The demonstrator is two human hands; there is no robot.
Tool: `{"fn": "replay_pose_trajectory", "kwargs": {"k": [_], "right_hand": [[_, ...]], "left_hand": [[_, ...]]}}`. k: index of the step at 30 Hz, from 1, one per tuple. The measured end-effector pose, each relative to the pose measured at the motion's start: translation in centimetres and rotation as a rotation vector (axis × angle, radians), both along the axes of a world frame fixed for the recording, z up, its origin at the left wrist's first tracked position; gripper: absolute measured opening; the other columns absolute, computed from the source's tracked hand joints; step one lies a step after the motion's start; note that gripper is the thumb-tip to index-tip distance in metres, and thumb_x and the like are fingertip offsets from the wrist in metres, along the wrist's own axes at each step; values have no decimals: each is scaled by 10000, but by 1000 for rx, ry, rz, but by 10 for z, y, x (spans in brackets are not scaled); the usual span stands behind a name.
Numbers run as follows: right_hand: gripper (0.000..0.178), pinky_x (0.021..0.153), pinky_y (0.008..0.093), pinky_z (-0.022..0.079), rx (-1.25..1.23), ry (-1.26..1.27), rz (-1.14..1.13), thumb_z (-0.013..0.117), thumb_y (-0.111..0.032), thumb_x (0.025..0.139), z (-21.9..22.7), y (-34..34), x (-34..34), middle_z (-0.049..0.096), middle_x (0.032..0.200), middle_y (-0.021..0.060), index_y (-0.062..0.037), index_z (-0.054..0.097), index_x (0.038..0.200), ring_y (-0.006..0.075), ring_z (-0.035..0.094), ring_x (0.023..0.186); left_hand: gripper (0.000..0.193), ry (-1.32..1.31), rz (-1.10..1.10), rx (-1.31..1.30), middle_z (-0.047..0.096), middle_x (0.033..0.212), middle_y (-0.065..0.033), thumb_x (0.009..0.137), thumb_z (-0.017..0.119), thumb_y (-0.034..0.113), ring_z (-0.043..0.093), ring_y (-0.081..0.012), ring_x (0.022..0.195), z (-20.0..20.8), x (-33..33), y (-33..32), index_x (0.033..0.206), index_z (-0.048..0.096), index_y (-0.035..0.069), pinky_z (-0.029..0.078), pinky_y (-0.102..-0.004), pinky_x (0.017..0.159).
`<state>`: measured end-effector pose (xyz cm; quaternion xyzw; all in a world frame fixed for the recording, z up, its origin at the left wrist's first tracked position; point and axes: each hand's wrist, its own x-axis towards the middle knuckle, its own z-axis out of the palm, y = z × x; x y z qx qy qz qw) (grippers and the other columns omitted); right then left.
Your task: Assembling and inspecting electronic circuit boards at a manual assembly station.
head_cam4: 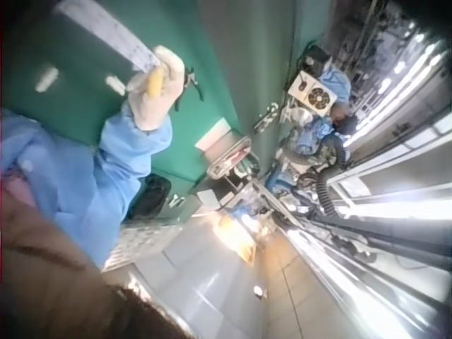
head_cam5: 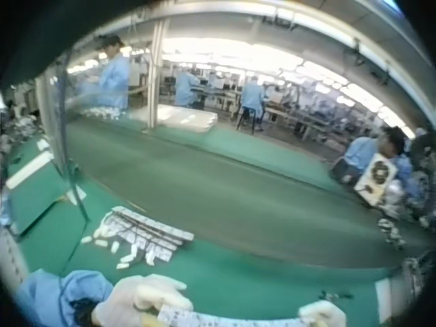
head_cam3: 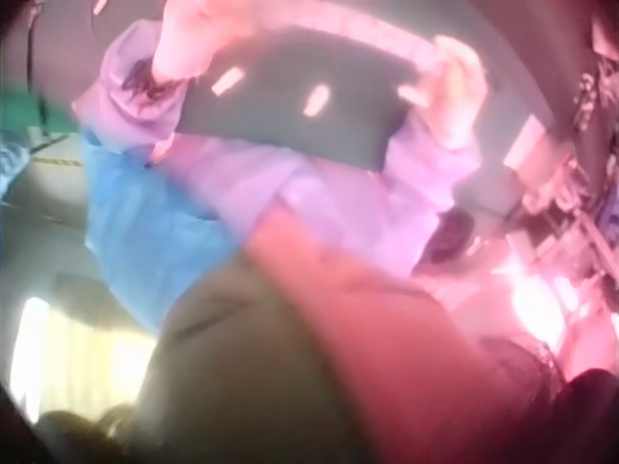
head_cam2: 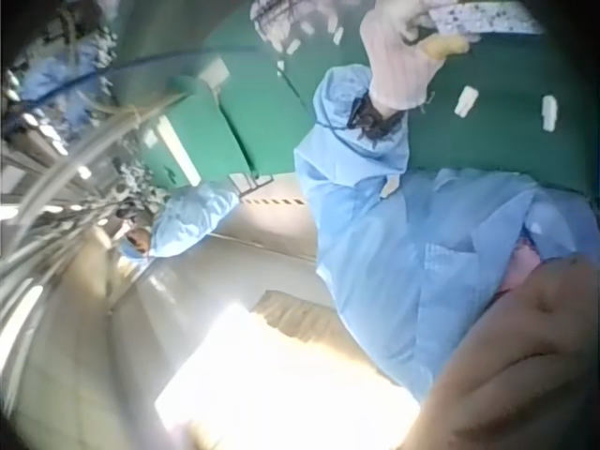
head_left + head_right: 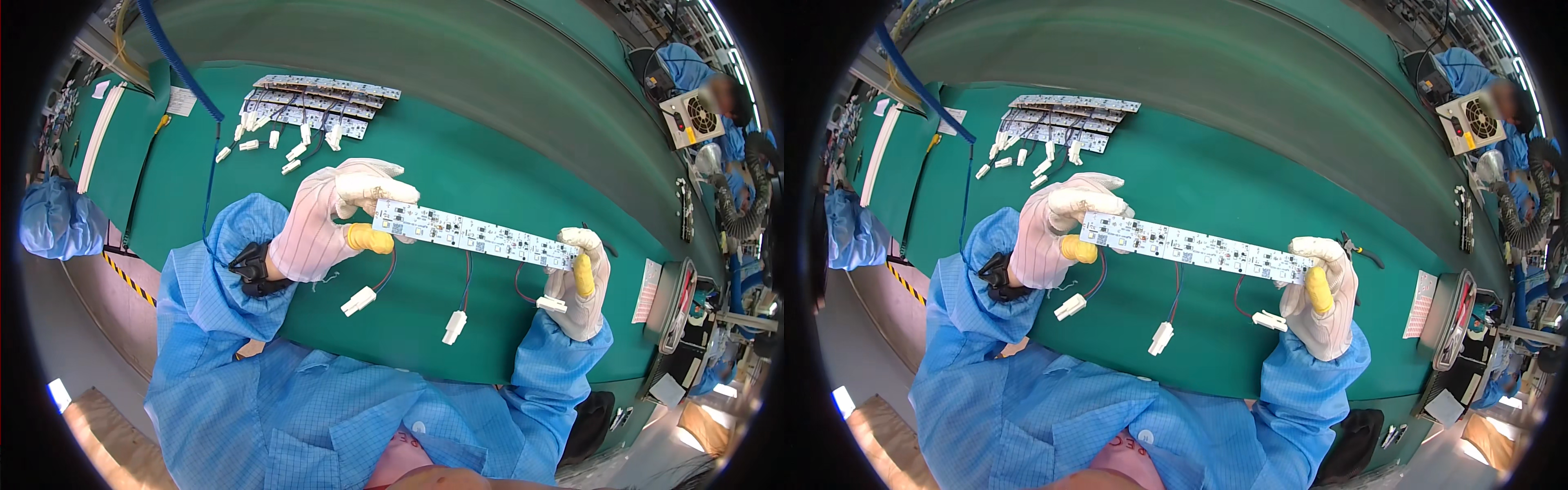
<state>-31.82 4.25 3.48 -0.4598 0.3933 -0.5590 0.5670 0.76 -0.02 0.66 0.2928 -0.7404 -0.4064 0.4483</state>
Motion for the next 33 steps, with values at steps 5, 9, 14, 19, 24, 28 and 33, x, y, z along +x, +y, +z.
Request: {"fn": "replay_pose_trajectory", "kwargs": {"k": [5,9,14,19,24,28,33], "right_hand": [[419,579,199,460,-10,92,-30,679,-307,866,4,1,2,607,805,75,17,545,1096,105,594,652],[406,602,210,479,38,9,19,675,-300,870,5,2,1,612,837,75,17,546,1088,115,609,685],[386,613,212,485,42,-23,29,676,-272,870,5,2,1,616,847,82,17,542,1089,118,611,693],[326,528,173,444,-46,-49,32,668,-194,874,-1,2,0,594,905,104,-10,527,1103,85,524,501],[334,509,172,438,-77,-57,-15,693,-180,852,1,3,6,601,863,100,-11,532,1091,79,517,499],[324,506,170,434,-30,-70,42,689,-182,856,2,3,0,602,895,98,-21,538,1093,81,529,510],[329,549,175,443,19,-9,92,672,-248,873,6,3,-3,572,876,52,-29,547,1084,80,555,606]], "left_hand": [[430,7,-2,-74,687,942,-73,863,639,415,626,-202,915,-1,3,-1,1111,597,67,369,-453,1000],[441,-8,-2,-66,687,934,-76,856,638,438,630,-204,907,1,4,-2,1098,600,71,376,-465,992],[453,0,4,-67,682,919,-72,853,634,455,634,-209,892,2,1,-2,1093,605,72,384,-471,983],[455,-53,44,-115,673,912,-86,849,627,447,639,-227,884,3,0,-1,1095,603,65,408,-467,962],[485,-27,23,-320,662,933,-113,855,620,436,624,-233,894,3,2,-9,1127,589,36,449,-430,926],[491,27,51,-177,661,928,-121,861,616,434,621,-232,882,5,-2,-2,1144,585,35,439,-436,939],[505,-34,70,-132,668,923,-128,850,628,452,622,-236,881,5,1,-1,1134,594,36,418,-454,958]]}}
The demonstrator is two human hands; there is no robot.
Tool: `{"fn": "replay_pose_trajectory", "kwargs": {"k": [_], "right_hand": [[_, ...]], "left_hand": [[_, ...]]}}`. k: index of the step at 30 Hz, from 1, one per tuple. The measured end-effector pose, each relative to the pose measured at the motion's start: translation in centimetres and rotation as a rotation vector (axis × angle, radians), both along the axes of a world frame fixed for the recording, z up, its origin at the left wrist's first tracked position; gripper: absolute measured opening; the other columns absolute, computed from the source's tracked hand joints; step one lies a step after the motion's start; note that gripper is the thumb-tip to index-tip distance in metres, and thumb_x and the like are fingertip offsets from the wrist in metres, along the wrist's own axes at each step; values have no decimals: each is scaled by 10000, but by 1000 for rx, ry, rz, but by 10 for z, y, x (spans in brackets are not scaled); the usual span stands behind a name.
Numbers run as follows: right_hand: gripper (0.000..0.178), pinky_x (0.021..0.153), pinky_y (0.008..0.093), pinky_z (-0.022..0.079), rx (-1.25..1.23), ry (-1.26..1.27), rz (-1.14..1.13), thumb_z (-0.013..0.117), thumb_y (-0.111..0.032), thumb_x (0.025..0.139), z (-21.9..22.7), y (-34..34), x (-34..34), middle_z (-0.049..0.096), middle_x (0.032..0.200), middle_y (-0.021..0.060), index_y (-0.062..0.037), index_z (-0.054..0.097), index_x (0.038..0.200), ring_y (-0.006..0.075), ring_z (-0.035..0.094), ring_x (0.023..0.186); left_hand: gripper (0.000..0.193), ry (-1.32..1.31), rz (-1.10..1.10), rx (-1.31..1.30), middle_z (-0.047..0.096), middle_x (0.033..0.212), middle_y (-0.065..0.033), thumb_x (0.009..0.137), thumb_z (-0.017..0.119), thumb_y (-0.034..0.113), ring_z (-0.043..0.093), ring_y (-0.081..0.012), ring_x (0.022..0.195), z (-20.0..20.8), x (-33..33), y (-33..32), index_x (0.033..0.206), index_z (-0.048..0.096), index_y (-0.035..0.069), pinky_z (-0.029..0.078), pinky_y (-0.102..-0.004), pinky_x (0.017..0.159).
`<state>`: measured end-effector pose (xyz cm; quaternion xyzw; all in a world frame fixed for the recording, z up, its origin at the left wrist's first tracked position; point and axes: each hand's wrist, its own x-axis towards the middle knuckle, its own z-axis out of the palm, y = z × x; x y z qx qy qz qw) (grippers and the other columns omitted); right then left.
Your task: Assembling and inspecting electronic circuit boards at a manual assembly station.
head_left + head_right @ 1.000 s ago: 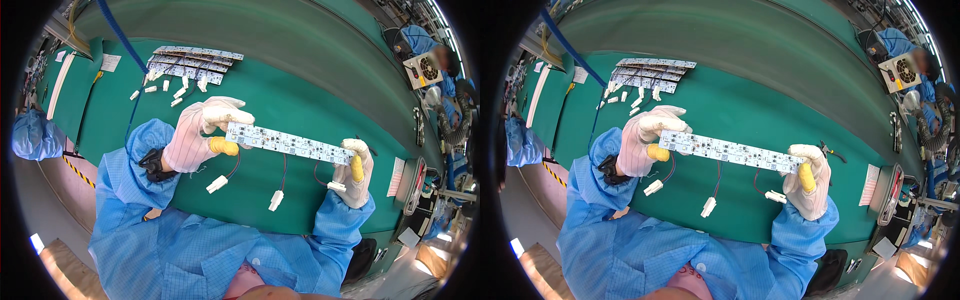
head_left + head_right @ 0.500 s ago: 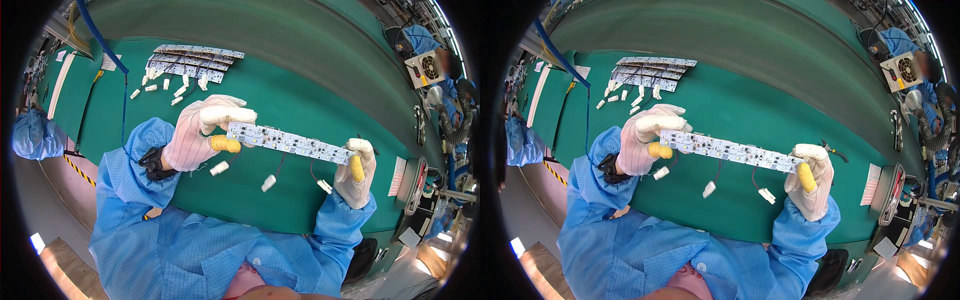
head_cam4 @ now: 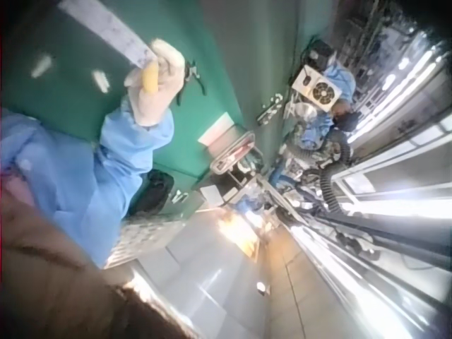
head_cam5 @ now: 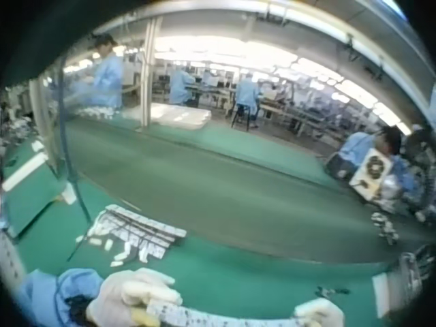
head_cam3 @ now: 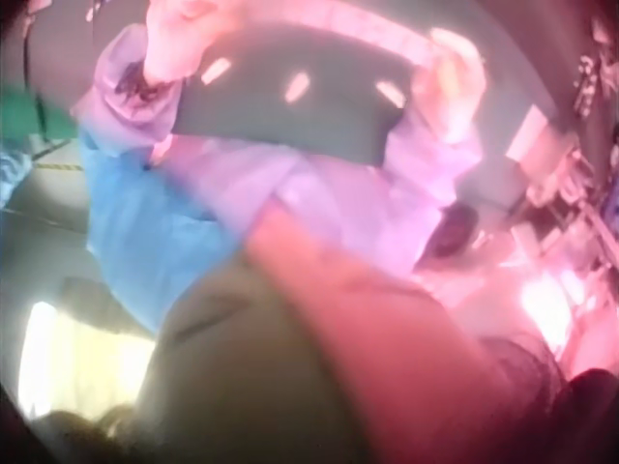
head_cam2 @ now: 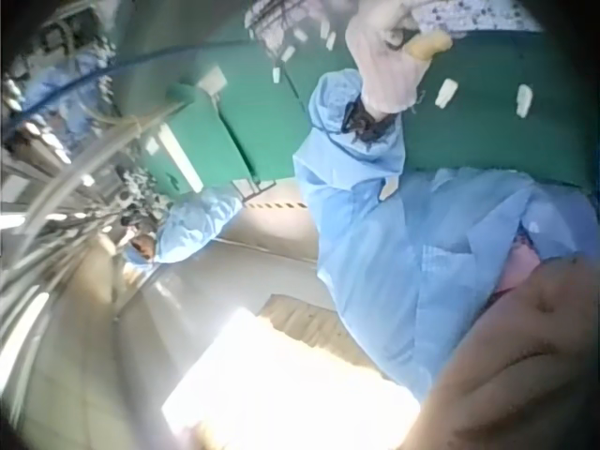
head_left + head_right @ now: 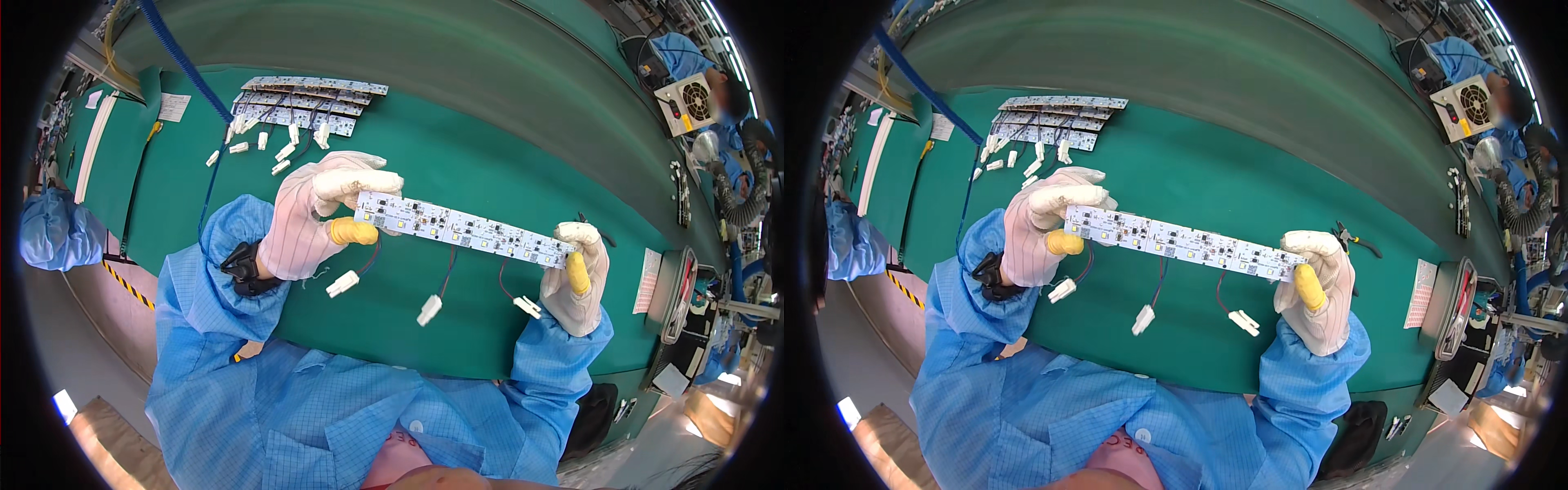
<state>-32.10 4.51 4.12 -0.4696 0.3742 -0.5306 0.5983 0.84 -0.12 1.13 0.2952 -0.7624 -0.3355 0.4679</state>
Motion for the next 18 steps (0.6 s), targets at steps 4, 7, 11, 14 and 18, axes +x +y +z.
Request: {"fn": "replay_pose_trajectory", "kwargs": {"k": [4,7,11,14,18], "right_hand": [[350,610,180,458,-41,112,-17,636,-332,894,1,-1,2,530,882,19,-36,550,1058,81,563,701],[348,622,179,464,-37,143,-17,618,-344,904,3,0,2,521,905,23,-38,547,1054,85,569,709],[322,610,182,461,-47,129,-33,637,-311,896,2,1,2,543,920,37,-40,550,1048,86,564,705],[319,571,178,441,2,9,-32,681,-271,866,0,4,3,573,908,59,-39,551,1042,81,546,625],[369,521,168,400,-55,-11,-107,736,-248,817,4,6,11,590,840,70,-20,546,1035,69,503,513]], "left_hand": [[502,5,15,-9,676,901,-118,843,637,460,627,-233,866,-1,0,-1,1113,602,38,417,-461,955],[504,-28,27,5,682,885,-113,832,644,469,633,-231,848,-2,3,-2,1098,609,41,416,-468,956],[499,-12,-30,-2,680,881,-122,836,640,449,638,-228,847,1,2,-1,1119,597,40,427,-455,946],[486,24,-5,60,676,892,-131,844,640,419,637,-227,856,2,-1,4,1141,587,38,425,-449,947],[445,188,23,141,679,854,-65,770,702,348,614,-217,930,4,-9,4,1106,637,63,479,-341,855]]}}
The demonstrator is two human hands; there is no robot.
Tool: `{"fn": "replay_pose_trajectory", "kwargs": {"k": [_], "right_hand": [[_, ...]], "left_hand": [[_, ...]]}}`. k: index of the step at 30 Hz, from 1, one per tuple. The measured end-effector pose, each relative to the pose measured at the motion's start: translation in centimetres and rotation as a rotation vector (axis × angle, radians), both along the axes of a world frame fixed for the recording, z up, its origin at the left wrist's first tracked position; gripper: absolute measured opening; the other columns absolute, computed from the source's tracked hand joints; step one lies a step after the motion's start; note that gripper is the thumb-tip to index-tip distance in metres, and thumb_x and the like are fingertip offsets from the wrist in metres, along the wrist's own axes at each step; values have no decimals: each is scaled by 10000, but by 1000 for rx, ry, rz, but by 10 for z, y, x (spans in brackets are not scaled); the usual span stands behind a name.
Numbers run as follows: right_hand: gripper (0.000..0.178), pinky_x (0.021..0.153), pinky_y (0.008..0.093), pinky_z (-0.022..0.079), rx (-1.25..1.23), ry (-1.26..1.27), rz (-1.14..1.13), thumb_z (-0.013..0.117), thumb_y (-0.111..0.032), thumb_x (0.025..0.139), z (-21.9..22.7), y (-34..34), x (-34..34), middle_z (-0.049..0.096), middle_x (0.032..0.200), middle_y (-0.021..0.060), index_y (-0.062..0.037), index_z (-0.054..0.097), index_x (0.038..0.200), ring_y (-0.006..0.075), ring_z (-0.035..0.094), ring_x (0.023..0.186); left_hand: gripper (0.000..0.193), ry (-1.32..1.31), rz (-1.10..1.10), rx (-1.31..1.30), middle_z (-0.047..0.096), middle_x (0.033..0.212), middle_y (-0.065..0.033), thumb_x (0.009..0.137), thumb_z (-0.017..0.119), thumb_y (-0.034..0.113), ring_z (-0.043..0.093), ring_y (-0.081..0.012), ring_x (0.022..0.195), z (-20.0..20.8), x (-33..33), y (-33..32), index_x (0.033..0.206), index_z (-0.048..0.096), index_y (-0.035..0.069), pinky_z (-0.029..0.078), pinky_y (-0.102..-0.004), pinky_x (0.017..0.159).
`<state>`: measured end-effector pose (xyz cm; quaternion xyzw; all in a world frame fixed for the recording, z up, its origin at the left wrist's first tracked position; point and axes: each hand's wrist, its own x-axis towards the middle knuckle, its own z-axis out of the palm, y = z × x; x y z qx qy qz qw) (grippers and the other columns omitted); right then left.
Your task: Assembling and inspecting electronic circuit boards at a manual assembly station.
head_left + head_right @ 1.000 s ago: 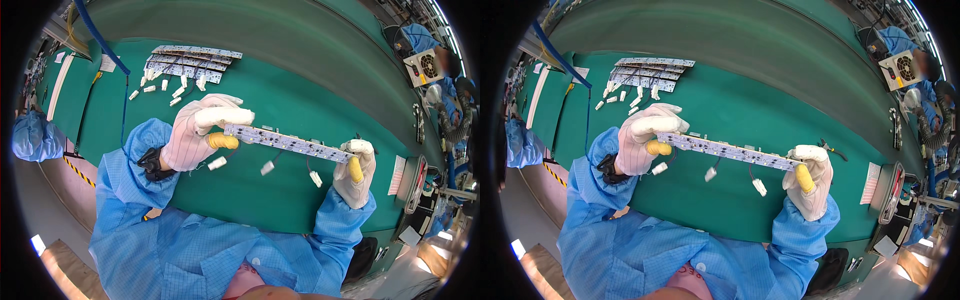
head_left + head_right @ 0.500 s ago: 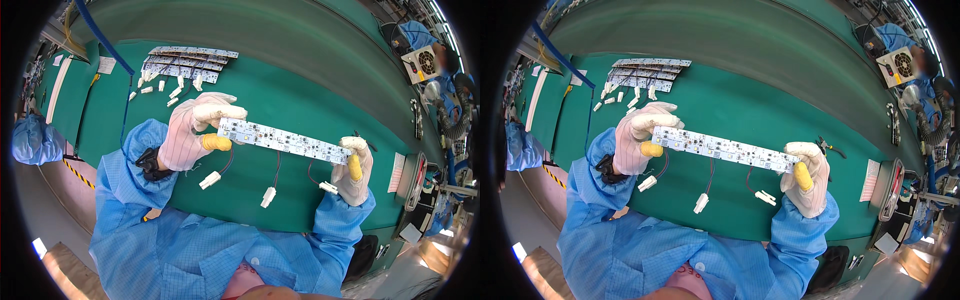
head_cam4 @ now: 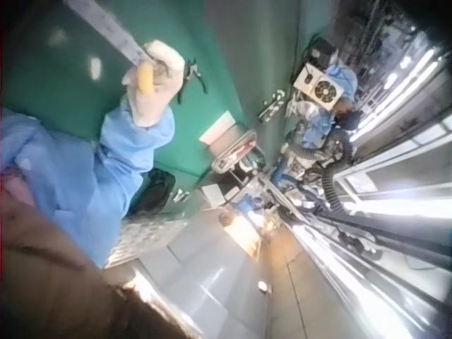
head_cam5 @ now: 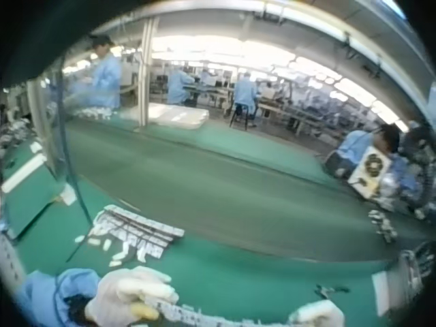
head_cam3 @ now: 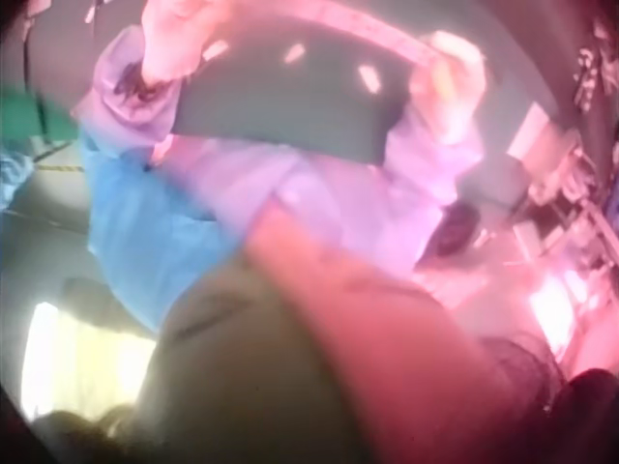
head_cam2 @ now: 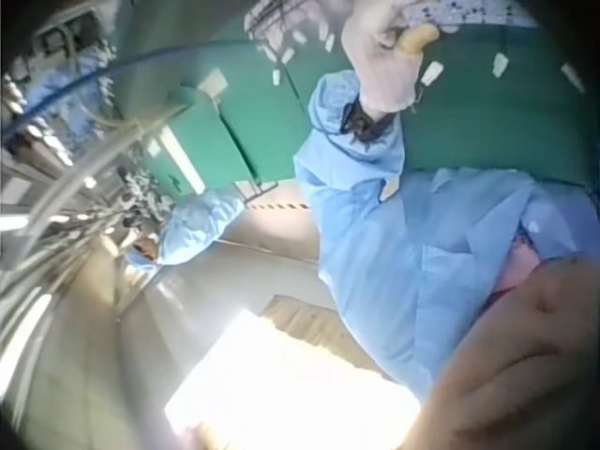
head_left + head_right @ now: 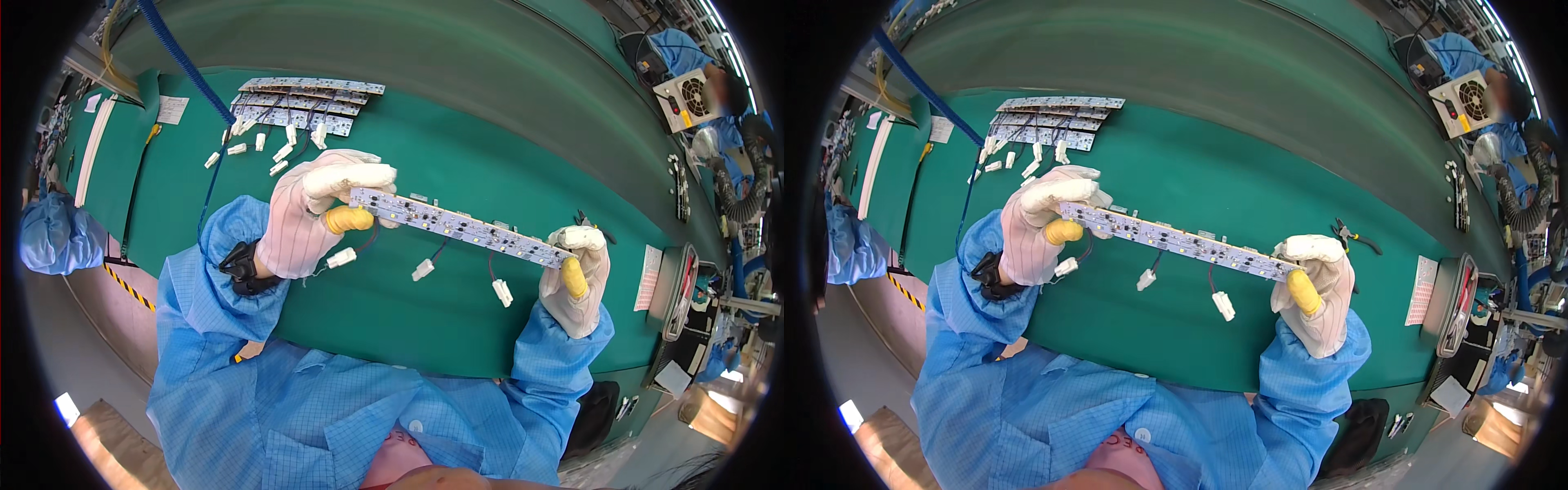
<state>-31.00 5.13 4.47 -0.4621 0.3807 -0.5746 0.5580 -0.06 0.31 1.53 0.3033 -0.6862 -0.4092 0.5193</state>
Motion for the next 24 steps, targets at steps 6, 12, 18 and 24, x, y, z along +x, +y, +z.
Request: {"fn": "replay_pose_trajectory", "kwargs": {"k": [6,12,18,24], "right_hand": [[436,493,193,409,-9,147,71,685,-312,857,2,-2,-9,607,786,85,22,536,1097,81,533,501],[452,606,202,442,30,52,4,760,-305,795,-5,1,-6,597,808,58,-10,538,1056,96,570,668],[369,460,195,367,-6,78,97,684,-216,861,-3,1,-13,612,842,82,6,538,1117,73,507,509],[549,653,243,474,-52,92,193,687,-373,846,-2,-1,-16,587,673,43,50,512,1149,79,540,512]], "left_hand": [[547,-170,57,-105,687,851,-58,836,602,487,612,-224,918,-2,4,-8,1116,622,17,413,-406,974],[450,38,-38,103,630,1018,-143,867,649,279,633,-187,826,-7,2,1,1184,560,-28,499,-319,808],[450,69,-35,189,618,1023,-146,871,652,243,628,-181,821,-9,0,2,1214,542,-26,507,-293,755],[479,102,36,292,638,965,-119,876,656,281,619,-165,822,-10,-1,-3,1226,539,-25,489,-277,757]]}}
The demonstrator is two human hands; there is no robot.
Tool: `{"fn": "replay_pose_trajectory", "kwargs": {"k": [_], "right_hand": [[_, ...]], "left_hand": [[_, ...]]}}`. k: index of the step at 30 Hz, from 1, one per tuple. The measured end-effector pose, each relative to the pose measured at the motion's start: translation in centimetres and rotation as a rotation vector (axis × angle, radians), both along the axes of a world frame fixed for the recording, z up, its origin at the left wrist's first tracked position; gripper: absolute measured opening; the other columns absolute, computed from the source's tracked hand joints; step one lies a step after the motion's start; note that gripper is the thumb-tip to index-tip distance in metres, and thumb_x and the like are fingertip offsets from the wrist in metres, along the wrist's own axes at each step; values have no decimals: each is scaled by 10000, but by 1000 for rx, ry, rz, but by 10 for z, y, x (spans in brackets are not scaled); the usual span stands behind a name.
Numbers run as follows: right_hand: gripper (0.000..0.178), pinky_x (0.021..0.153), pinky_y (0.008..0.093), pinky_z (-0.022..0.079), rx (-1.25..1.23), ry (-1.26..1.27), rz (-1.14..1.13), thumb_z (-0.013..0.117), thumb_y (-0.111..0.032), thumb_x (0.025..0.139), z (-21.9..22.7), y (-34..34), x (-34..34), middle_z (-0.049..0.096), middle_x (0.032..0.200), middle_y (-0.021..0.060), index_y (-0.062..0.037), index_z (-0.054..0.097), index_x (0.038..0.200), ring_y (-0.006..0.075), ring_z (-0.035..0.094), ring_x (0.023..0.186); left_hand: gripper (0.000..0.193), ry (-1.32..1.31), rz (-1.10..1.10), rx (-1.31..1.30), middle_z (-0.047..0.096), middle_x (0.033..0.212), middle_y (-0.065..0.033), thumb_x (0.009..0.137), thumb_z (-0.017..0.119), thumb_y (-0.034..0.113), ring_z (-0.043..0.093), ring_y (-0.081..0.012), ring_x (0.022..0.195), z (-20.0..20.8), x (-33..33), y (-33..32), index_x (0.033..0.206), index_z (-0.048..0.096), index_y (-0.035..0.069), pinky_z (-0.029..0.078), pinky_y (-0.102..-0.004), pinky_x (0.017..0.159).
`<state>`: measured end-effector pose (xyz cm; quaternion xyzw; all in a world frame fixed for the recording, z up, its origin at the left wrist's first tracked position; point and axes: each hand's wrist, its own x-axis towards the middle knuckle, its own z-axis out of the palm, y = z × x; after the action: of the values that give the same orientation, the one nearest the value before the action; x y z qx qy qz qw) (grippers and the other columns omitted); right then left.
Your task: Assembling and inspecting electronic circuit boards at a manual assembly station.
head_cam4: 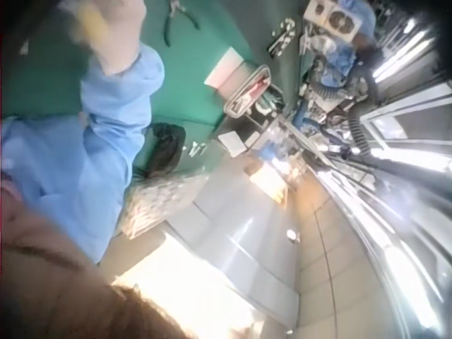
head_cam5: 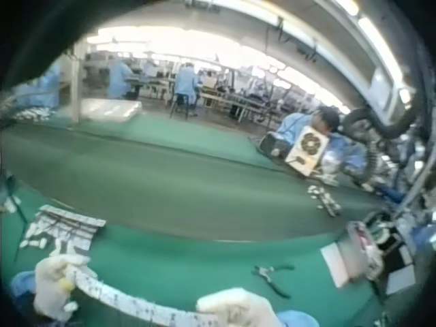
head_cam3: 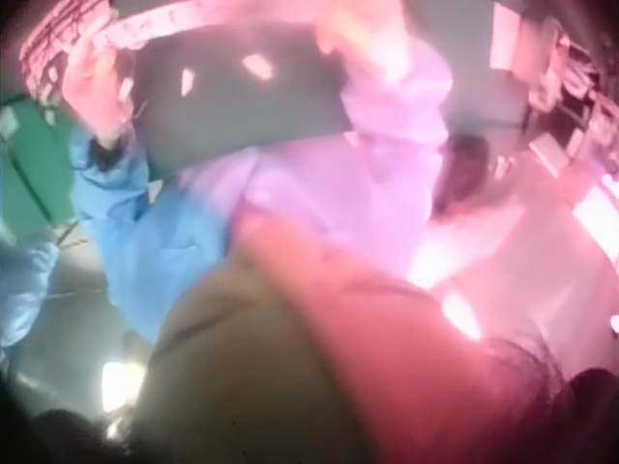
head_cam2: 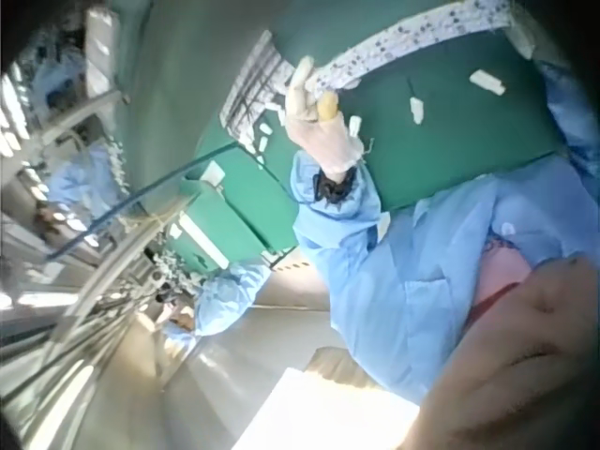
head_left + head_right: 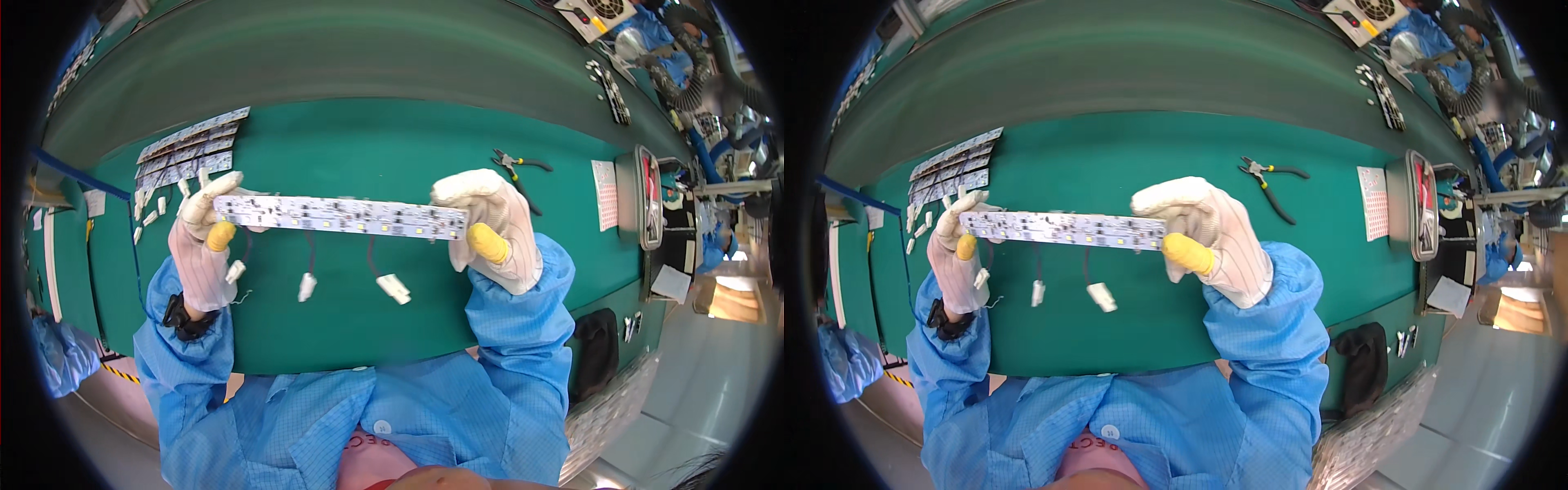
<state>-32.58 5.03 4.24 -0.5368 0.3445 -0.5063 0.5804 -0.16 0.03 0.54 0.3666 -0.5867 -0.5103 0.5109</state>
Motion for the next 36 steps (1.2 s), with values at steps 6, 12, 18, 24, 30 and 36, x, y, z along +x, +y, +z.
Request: {"fn": "replay_pose_trajectory", "kwargs": {"k": [6,12,18,24,30,36], "right_hand": [[592,700,278,510,-20,-43,59,635,-391,875,-4,-1,-2,591,615,55,83,468,1189,108,579,541],[489,568,184,462,15,-15,-2,676,-301,862,6,-1,4,609,746,92,60,502,1141,69,547,506],[467,535,172,415,-2,-21,-96,699,-328,840,-5,-6,8,585,822,67,22,528,1098,44,526,500],[441,432,169,339,-8,53,-198,694,-292,850,-16,-9,6,602,781,62,20,543,1122,51,479,468],[367,431,175,362,62,-21,-174,656,-225,879,-17,-12,7,615,798,79,22,534,1122,55,485,460],[431,487,188,420,-21,-178,-42,702,-137,829,-19,-7,18,608,909,146,54,488,1152,89,544,506]], "left_hand": [[476,-286,42,9,640,991,-80,910,602,352,632,-137,846,6,0,-3,1195,567,-28,476,-243,790],[523,-187,88,33,646,964,-101,892,623,361,637,-156,834,2,-1,-1,1215,537,-42,497,-275,768],[348,46,-12,-113,626,852,-107,918,596,168,593,-151,741,1,-3,4,1203,532,-23,485,-279,691],[496,105,-197,-219,673,900,-133,840,691,249,647,-183,819,4,0,2,1196,543,-63,493,-317,818],[469,59,-180,-287,668,960,-120,828,682,302,663,-150,831,11,1,9,1193,586,23,513,-260,732],[315,-451,106,-41,703,827,-64,898,588,90,638,-101,806,30,2,-1,1203,569,15,489,-224,718]]}}
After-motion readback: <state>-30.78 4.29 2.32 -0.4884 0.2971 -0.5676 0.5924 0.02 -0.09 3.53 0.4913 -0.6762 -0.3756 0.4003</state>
